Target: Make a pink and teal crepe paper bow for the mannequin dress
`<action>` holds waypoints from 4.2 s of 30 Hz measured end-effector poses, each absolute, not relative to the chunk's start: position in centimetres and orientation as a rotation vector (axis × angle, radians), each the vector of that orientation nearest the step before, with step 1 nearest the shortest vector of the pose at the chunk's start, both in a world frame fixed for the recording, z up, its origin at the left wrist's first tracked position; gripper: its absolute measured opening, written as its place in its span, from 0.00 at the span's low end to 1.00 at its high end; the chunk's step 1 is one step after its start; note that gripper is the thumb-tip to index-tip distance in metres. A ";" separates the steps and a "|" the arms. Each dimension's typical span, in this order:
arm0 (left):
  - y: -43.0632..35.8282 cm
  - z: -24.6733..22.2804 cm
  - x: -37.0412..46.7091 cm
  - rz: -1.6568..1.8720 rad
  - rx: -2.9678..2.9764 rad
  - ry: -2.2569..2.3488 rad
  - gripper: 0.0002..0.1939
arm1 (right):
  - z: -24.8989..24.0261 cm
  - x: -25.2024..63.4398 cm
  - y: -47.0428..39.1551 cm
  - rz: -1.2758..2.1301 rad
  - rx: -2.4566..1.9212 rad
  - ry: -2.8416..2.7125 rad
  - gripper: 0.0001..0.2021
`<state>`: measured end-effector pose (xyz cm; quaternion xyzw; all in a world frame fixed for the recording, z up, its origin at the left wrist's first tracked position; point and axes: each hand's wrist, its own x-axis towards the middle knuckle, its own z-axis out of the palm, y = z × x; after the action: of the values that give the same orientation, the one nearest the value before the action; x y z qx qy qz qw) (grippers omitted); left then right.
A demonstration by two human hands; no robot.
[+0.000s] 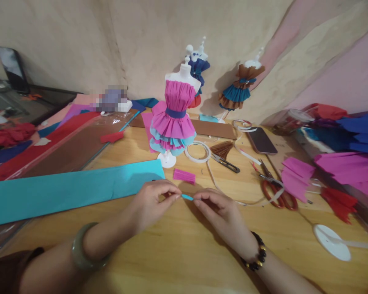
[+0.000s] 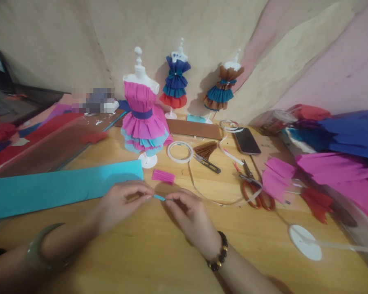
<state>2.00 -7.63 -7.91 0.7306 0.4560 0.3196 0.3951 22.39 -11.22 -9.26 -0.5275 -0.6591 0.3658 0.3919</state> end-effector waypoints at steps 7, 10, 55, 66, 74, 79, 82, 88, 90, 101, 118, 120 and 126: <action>-7.4 -7.7 2.0 0.547 1.424 1.146 0.05 | -9.3 22.0 -11.5 1.308 -1.391 -1.458 0.12; -7.3 -7.8 2.1 0.559 1.486 1.122 0.11 | -9.2 21.9 -11.5 1.359 -1.364 -1.462 0.12; -7.4 -8.9 1.6 0.585 2.370 0.960 0.07 | -9.5 22.1 -11.1 0.695 -1.102 -2.062 0.10; -3.7 -10.1 3.2 0.493 2.829 1.226 0.17 | -9.5 22.3 -10.7 0.596 -1.078 -2.171 0.07; -2.6 -8.7 4.2 0.398 2.726 1.261 0.10 | -9.7 22.4 -10.4 0.635 -1.045 -2.144 0.07; -2.8 -8.9 4.3 0.496 2.695 1.244 0.09 | -10.2 22.6 -10.4 0.655 -1.080 -2.141 0.08; -2.9 -9.0 4.2 0.540 2.722 1.194 0.09 | -10.4 22.7 -10.4 0.643 -1.091 -2.127 0.09; -3.5 -8.7 3.9 0.669 2.681 1.154 0.12 | -10.1 22.6 -10.2 0.643 -1.065 -2.015 0.07; -3.9 -8.7 3.9 0.677 2.650 1.126 0.12 | -10.0 22.7 -10.1 0.609 -1.085 -1.979 0.07; -4.5 -9.1 4.2 0.660 2.477 1.009 0.12 | -9.8 22.6 -10.1 0.588 -0.954 -2.047 0.10; -5.3 -8.6 4.8 0.569 2.429 0.936 0.14 | -10.7 23.0 -9.9 0.530 -1.336 -1.821 0.01; -5.3 -8.6 4.8 0.567 2.429 0.924 0.14 | -10.7 23.0 -9.9 0.515 -1.344 -1.829 0.01; -5.3 -8.5 4.9 0.557 2.408 0.918 0.14 | -10.9 23.0 -9.9 0.524 -1.352 -1.838 0.01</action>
<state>4.89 -5.25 -8.49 0.8842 0.3373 0.2047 0.2499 23.04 -9.89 -10.88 -0.5318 -0.7230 0.2061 0.3898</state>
